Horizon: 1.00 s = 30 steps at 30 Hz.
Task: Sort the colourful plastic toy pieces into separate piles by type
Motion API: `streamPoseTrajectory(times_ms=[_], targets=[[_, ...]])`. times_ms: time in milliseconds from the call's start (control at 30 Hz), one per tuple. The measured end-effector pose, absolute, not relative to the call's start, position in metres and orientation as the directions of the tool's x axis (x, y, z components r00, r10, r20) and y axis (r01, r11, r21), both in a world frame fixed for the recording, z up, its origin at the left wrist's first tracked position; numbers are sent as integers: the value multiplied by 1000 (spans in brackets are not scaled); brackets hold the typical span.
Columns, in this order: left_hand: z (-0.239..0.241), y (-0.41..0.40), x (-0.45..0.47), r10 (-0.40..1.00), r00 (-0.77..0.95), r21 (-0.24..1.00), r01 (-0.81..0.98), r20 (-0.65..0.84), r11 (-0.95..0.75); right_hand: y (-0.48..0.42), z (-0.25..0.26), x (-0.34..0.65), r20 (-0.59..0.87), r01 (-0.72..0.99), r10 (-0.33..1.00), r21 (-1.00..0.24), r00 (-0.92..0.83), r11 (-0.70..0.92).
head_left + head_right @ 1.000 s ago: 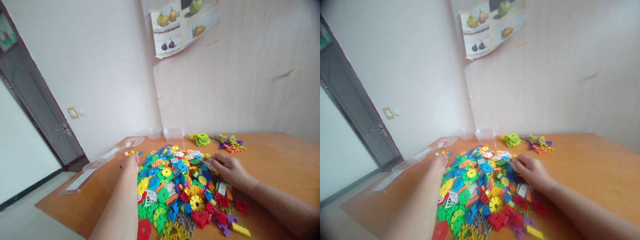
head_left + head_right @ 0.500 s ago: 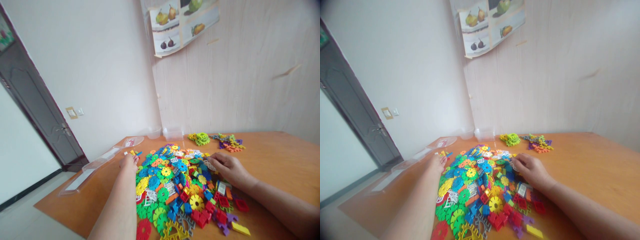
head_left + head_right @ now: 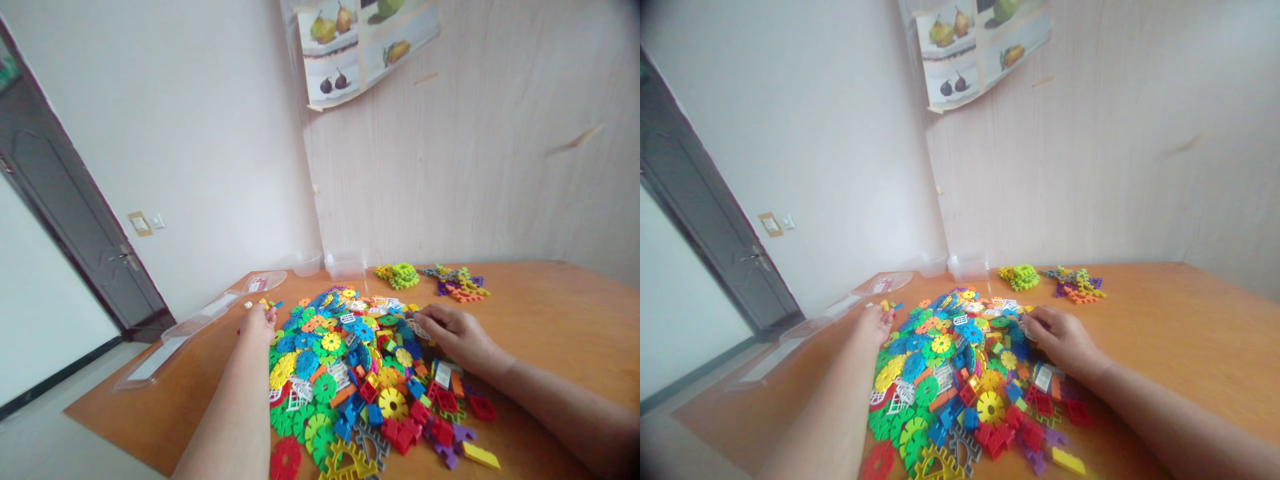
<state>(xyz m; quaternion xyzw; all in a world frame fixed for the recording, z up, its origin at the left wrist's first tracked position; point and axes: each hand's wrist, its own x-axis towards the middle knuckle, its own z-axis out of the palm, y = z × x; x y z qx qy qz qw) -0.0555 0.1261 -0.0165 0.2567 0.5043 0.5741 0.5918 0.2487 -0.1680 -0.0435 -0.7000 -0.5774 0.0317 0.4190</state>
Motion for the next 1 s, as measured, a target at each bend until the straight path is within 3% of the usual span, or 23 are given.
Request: streamPoseTrajectory(times_ms=[167, 300, 433, 533, 633, 733, 867, 1000], targets=[[-16, 121, -54, 954, -178, 909, -385, -240, 157, -167, -43, 249, 431, 771, 838, -636, 335, 19], [-9, 107, -43, 988, -114, 946, -319, -102, 61, -167, -42, 248, 435, 770, 837, -637, 332, 26], [5, 77, -23, 996, 45, 971, -232, 72, -60, -169, -37, 243, 437, 770, 847, -636, 303, 53], [15, 46, -7, 922, 286, 965, -48, 261, -259, -171, -30, 235, 454, 788, 860, -607, 234, 106], [20, 14, 7, 748, 575, 883, 92, 330, -460, -175, -21, 227, 470, 823, 873, -543, 131, 169], [19, -11, 18, 542, 759, 714, 149, 361, -684, -177, -16, 221, 481, 871, 876, -440, 24, 217], [9, -27, 28, 293, 860, 451, 84, 418, -889, -176, -18, 218, 479, 918, 877, -325, -47, 227], [1, -32, 32, 207, 881, 286, 86, 426, -954, -174, -22, 217, 498, 925, 865, -295, -66, 240]])
